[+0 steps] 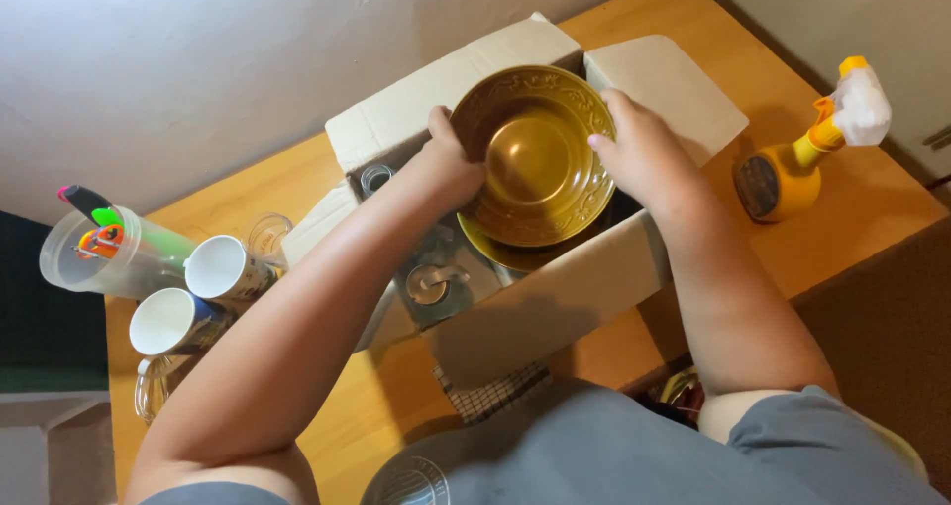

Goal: The person removes plates and glasses from a cardboard box, wipes each item with a cloth, and then places the plates back into the box while leaving the glasses on the table.

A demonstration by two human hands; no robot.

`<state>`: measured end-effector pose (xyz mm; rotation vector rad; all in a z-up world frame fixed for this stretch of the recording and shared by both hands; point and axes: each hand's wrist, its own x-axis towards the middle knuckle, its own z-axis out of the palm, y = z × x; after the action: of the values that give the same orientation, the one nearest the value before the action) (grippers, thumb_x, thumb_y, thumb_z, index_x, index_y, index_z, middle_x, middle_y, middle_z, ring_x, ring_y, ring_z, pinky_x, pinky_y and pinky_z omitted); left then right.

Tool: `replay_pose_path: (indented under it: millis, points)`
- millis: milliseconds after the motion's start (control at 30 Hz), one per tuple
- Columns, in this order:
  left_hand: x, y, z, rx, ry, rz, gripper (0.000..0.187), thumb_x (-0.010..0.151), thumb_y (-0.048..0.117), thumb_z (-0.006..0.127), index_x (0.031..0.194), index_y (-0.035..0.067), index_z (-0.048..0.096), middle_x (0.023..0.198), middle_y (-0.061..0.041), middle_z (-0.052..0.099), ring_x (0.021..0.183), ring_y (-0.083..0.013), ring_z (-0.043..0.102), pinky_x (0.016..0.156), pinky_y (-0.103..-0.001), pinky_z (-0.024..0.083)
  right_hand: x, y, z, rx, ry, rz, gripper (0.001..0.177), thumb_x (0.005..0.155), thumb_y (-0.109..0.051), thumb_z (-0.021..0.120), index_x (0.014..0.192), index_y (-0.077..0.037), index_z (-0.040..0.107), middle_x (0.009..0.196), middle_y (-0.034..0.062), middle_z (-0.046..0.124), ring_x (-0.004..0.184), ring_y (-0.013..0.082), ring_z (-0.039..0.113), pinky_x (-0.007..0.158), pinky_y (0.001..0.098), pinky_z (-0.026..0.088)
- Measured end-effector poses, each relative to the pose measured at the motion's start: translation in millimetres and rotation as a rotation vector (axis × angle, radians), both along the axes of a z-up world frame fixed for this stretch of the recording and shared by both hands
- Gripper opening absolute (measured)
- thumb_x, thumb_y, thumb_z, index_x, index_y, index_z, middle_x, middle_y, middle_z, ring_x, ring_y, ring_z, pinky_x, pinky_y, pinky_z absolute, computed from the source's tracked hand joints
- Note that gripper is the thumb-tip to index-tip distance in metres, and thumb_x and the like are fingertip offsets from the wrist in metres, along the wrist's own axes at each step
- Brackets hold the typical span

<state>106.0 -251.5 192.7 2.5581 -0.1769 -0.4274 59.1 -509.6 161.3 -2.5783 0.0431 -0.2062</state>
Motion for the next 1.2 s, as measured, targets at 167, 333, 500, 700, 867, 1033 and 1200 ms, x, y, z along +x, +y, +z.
replay_pose_path:
  millis: [167,333,500,700,867,1033,1200]
  points:
    - [-9,-7,-12,0.261,-0.099,-0.056,0.075,0.097,0.027,0.056,0.150,0.003,0.009,0.115,-0.023,0.068,0.108,-0.0411,0.071,0.094,-0.049,0.057,-9,8,19,-0.125,0.200,-0.012,0.057,0.098,-0.029,0.061,0.147,-0.009,0.042,0.127,0.0299,0.065,0.120,0.0452,0.064,0.100,0.0605,0.051]
    - [-10,9,-58,0.521,-0.348,-0.290,0.071,0.093,0.011,0.044,0.149,-0.024,0.019,0.100,-0.028,0.070,0.090,-0.0421,0.074,0.076,-0.049,0.062,-16,20,36,-0.186,0.383,0.007,0.050,0.099,-0.028,0.053,0.140,-0.002,0.042,0.120,0.0356,0.068,0.118,0.0485,0.066,0.102,0.0606,0.052]
    - [-14,3,-23,0.308,-0.070,-0.177,0.033,0.092,0.008,0.052,0.115,-0.015,0.046,0.086,-0.032,0.071,0.075,-0.0402,0.076,0.065,-0.044,0.062,-11,19,24,-0.263,0.445,-0.006,0.054,0.098,-0.039,0.051,0.136,-0.001,0.042,0.112,0.0333,0.071,0.114,0.0459,0.069,0.099,0.0570,0.055]
    - [143,-21,-263,1.442,-0.152,-1.280,0.038,0.089,0.013,0.057,0.124,0.008,0.071,0.118,-0.008,0.070,0.112,-0.0310,0.067,0.101,-0.053,0.050,-12,30,36,-0.267,0.490,-0.006,0.045,0.100,-0.030,0.051,0.125,0.007,0.047,0.112,0.0389,0.069,0.115,0.0507,0.067,0.100,0.0582,0.053]
    - [161,-40,-309,1.365,-0.057,-1.190,0.040,0.093,0.012,0.051,0.129,0.006,0.066,0.129,-0.011,0.065,0.120,-0.0317,0.061,0.102,-0.049,0.048,-10,32,38,-0.287,0.536,0.008,0.044,0.097,-0.026,0.057,0.125,0.006,0.048,0.114,0.0391,0.069,0.117,0.0508,0.066,0.102,0.0587,0.052]
    - [144,-13,-279,1.391,0.049,-1.159,0.045,0.096,0.014,0.042,0.136,0.007,0.062,0.136,-0.009,0.062,0.127,-0.0303,0.059,0.106,-0.046,0.045,-6,30,32,-0.261,0.585,0.042,0.049,0.095,-0.032,0.057,0.126,0.005,0.049,0.117,0.0389,0.068,0.120,0.0503,0.065,0.104,0.0602,0.050]
    - [101,-11,-210,1.246,0.145,-1.021,0.039,0.095,0.009,0.050,0.131,0.006,0.064,0.134,-0.011,0.061,0.125,-0.0319,0.054,0.105,-0.053,0.043,-5,29,27,-0.313,0.574,0.037,0.046,0.094,-0.029,0.060,0.128,0.000,0.050,0.117,0.0350,0.070,0.118,0.0484,0.067,0.102,0.0578,0.052]
